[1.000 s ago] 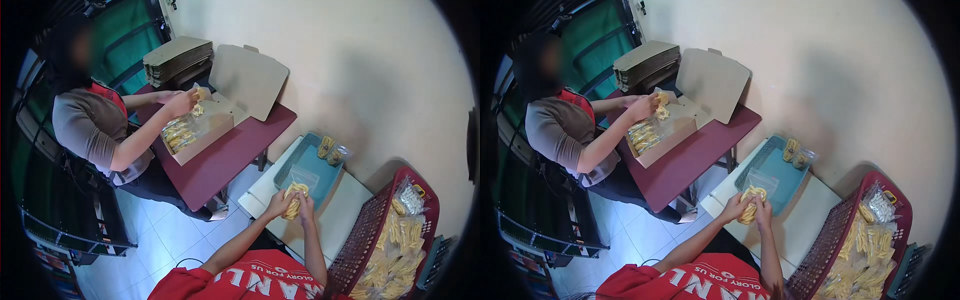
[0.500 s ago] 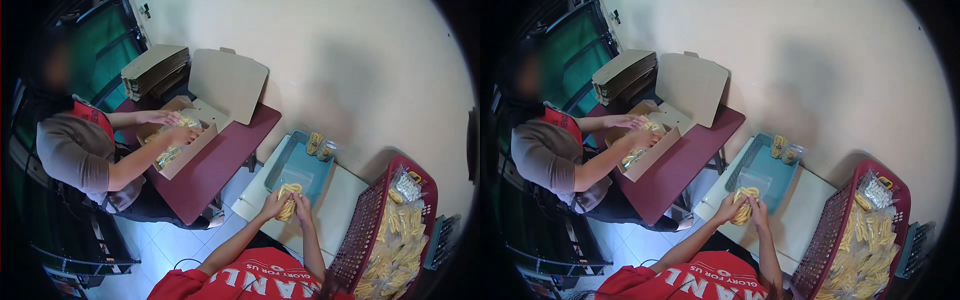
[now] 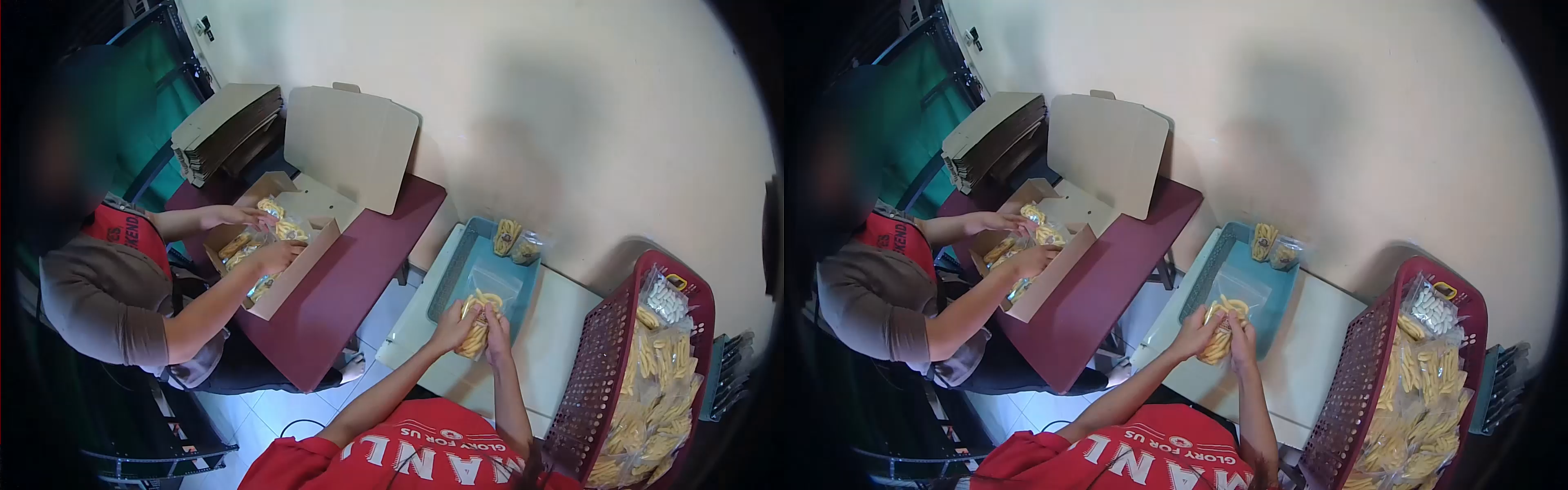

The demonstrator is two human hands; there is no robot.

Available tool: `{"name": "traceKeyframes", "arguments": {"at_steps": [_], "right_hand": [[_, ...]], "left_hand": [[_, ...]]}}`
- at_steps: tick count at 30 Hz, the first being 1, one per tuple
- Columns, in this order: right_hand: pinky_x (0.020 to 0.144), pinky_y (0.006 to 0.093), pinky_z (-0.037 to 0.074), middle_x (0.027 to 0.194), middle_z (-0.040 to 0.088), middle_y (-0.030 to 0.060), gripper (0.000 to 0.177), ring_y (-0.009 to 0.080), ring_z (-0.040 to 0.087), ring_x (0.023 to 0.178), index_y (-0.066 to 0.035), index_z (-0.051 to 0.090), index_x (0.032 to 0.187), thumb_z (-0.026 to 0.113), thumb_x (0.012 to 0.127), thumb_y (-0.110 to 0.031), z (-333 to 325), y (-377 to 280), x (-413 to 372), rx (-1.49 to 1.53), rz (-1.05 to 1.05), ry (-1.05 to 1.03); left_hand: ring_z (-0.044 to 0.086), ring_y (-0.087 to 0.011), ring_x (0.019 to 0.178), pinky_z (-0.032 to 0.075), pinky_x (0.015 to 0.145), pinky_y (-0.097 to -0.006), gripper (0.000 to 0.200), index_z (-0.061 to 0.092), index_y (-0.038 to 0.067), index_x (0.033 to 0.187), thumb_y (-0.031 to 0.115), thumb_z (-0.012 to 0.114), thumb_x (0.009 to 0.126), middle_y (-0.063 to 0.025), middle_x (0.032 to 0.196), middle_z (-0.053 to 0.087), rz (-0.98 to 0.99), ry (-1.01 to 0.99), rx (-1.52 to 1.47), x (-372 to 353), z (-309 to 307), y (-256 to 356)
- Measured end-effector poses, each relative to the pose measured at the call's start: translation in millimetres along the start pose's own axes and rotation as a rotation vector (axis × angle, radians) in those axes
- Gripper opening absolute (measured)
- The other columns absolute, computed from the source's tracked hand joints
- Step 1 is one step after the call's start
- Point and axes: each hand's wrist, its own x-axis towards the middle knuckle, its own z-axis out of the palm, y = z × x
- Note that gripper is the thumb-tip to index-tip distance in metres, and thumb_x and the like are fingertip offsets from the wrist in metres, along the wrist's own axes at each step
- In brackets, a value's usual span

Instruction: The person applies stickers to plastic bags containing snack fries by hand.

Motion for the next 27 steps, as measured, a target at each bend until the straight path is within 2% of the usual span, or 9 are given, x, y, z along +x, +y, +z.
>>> {"name": "traceKeyframes", "arguments": {"at_steps": [1, 4, 6, 9, 11, 12, 16, 25, 27], "right_hand": [[0.067, 0.0211, 0.040, 0.086, 0.054, 0.0051, 0.026, 0.0083, 0.051, 0.076, -0.001, 0.050, 0.094, 0.047, 0.081, -0.024, 0, -1, 0, -0.001, 0.000, 0.002], [0.069, 0.0214, 0.041, 0.088, 0.053, 0.0061, 0.025, 0.0096, 0.051, 0.078, -0.002, 0.048, 0.096, 0.053, 0.078, -0.018, -3, -3, -2, 0.091, 0.071, -0.114], [0.070, 0.0220, 0.041, 0.088, 0.054, 0.0067, 0.028, 0.0105, 0.052, 0.078, -0.002, 0.048, 0.095, 0.060, 0.071, -0.009, -7, 0, -3, -0.181, -0.038, -0.224], [0.074, 0.0245, 0.041, 0.094, 0.052, 0.0074, 0.033, 0.0132, 0.050, 0.085, 0.000, 0.046, 0.097, 0.061, 0.068, -0.004, -12, 4, 6, -0.243, 0.023, -0.177], [0.073, 0.0232, 0.042, 0.093, 0.052, 0.0072, 0.033, 0.0127, 0.051, 0.084, 0.000, 0.046, 0.096, 0.062, 0.068, -0.004, -17, 6, 17, -0.209, 0.011, -0.126], [0.071, 0.0220, 0.042, 0.091, 0.053, 0.0070, 0.033, 0.0122, 0.052, 0.082, 0.000, 0.046, 0.096, 0.062, 0.067, -0.004, -20, 8, 23, -0.173, -0.007, -0.075], [0.068, 0.0205, 0.042, 0.086, 0.055, 0.0063, 0.032, 0.0106, 0.052, 0.078, 0.001, 0.047, 0.095, 0.062, 0.066, -0.001, -47, 24, 71, -0.259, -0.145, 0.082], [0.065, 0.0213, 0.040, 0.082, 0.055, 0.0062, 0.038, 0.0106, 0.051, 0.074, 0.001, 0.047, 0.095, 0.066, 0.062, -0.005, -45, 35, 167, -0.379, -0.182, 0.235], [0.065, 0.0217, 0.041, 0.081, 0.055, 0.0061, 0.038, 0.0107, 0.051, 0.073, 0.001, 0.047, 0.094, 0.067, 0.062, -0.005, -40, 46, 193, -0.333, -0.337, 0.209]], "left_hand": [[0.052, -0.0200, 0.066, 0.041, 0.059, -0.0317, 0.038, 0.046, -0.004, 0.080, 0.034, 0.046, 0.079, -0.0131, 0.071, 0.053, -0.056, -0.022, -0.041, 3, -1, -6], [0.053, -0.0264, 0.077, 0.040, 0.068, -0.0324, 0.042, 0.043, -0.003, 0.085, 0.038, 0.046, 0.079, -0.0188, 0.078, 0.053, -0.063, -0.027, -0.141, 16, -7, -27], [0.051, -0.0231, 0.080, 0.039, 0.070, -0.0306, 0.042, 0.042, -0.002, 0.089, 0.038, 0.045, 0.079, -0.0163, 0.082, 0.052, -0.106, -0.057, -0.207, 17, -17, -18], [0.045, -0.0177, 0.090, 0.036, 0.078, -0.0268, 0.046, 0.037, -0.002, 0.102, 0.039, 0.043, 0.080, -0.0124, 0.096, 0.045, -0.188, -0.173, -0.340, 24, -32, -32], [0.043, -0.0178, 0.091, 0.035, 0.078, -0.0266, 0.049, 0.033, -0.002, 0.109, 0.037, 0.043, 0.081, -0.0124, 0.099, 0.043, -0.025, 0.017, -0.267, 27, -35, -48], [0.042, -0.0175, 0.093, 0.034, 0.079, -0.0265, 0.050, 0.029, -0.001, 0.113, 0.035, 0.043, 0.081, -0.0120, 0.104, 0.040, -0.092, -0.001, -0.312, 26, -46, -44], [0.044, -0.0183, 0.095, 0.035, 0.080, -0.0310, 0.049, 0.029, 0.006, 0.117, 0.037, 0.041, 0.081, -0.0121, 0.110, 0.037, -0.227, 0.023, -0.308, 16, -83, -60], [0.047, -0.0154, 0.083, 0.038, 0.070, -0.0259, 0.048, 0.032, 0.001, 0.112, 0.028, 0.052, 0.077, -0.0115, 0.103, 0.041, -0.387, 0.072, -0.215, -38, -118, -119], [0.047, -0.0151, 0.080, 0.039, 0.069, -0.0264, 0.046, 0.033, 0.000, 0.110, 0.026, 0.053, 0.077, -0.0118, 0.100, 0.043, -0.379, 0.075, -0.162, -42, -123, -128]]}}
